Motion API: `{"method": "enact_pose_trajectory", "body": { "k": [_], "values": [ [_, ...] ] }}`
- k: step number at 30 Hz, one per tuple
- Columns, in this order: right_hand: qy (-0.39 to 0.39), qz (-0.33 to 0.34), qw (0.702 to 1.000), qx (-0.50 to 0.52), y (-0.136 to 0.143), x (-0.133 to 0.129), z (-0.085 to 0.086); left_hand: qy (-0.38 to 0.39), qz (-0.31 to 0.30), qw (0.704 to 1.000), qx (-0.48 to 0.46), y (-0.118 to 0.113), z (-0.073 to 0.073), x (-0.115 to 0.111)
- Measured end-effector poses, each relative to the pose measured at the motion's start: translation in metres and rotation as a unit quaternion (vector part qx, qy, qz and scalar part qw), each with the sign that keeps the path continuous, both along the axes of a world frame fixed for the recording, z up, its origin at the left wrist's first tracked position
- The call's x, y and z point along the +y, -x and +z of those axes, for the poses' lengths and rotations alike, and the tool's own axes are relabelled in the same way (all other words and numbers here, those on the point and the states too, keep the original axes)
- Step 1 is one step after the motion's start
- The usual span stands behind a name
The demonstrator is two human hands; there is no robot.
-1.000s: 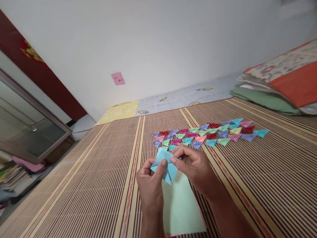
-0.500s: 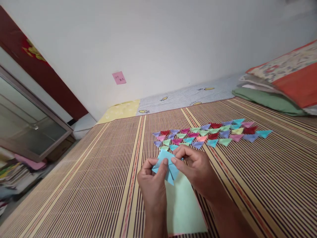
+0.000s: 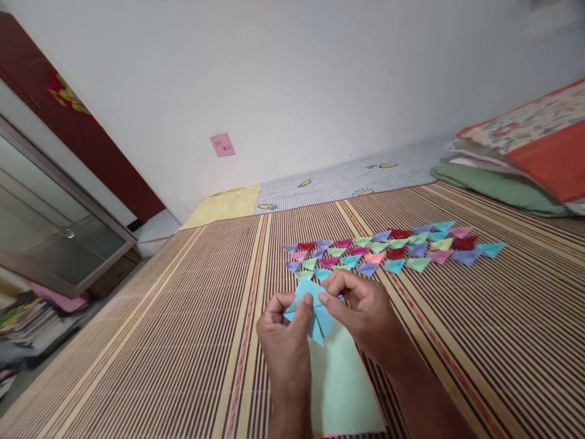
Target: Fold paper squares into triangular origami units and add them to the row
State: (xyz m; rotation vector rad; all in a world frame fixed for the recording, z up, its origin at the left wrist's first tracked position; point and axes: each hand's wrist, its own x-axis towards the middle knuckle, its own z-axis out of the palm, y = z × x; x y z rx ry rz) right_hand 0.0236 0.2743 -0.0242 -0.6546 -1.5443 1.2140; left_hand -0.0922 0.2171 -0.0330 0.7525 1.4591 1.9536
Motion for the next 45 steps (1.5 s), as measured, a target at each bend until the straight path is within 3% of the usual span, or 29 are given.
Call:
{"method": "enact_pose_trajectory", "body": {
  "k": [11, 16, 21, 28, 37, 45],
  "values": [
    [-0.030, -0.020, 0.999, -0.022, 0.002, 0.002, -0.006, 0.001, 0.020, 0.999, 0.028, -0.004, 0.002, -0.001],
    [0.015, -0.016, 1.000, 0.006, 0.004, 0.004, -0.010, 0.001, 0.029, 0.999, 0.044, -0.007, 0.003, -0.003],
    [0.048, 0.030, 0.998, 0.009, 0.004, 0.004, -0.011, -0.011, 0.042, 0.998, 0.047, -0.009, 0.003, -0.003],
    [0.032, 0.001, 0.999, -0.017, 0.002, 0.002, -0.005, -0.036, -0.012, 0.999, -0.032, -0.010, 0.005, 0.000],
    [0.015, -0.009, 0.999, -0.033, 0.001, 0.003, -0.003, 0.010, -0.067, 0.998, -0.017, -0.003, 0.001, 0.001],
    [-0.012, 0.031, 0.997, -0.073, -0.005, 0.003, 0.002, 0.013, -0.115, 0.993, -0.015, 0.004, 0.005, 0.001]
  ]
}}
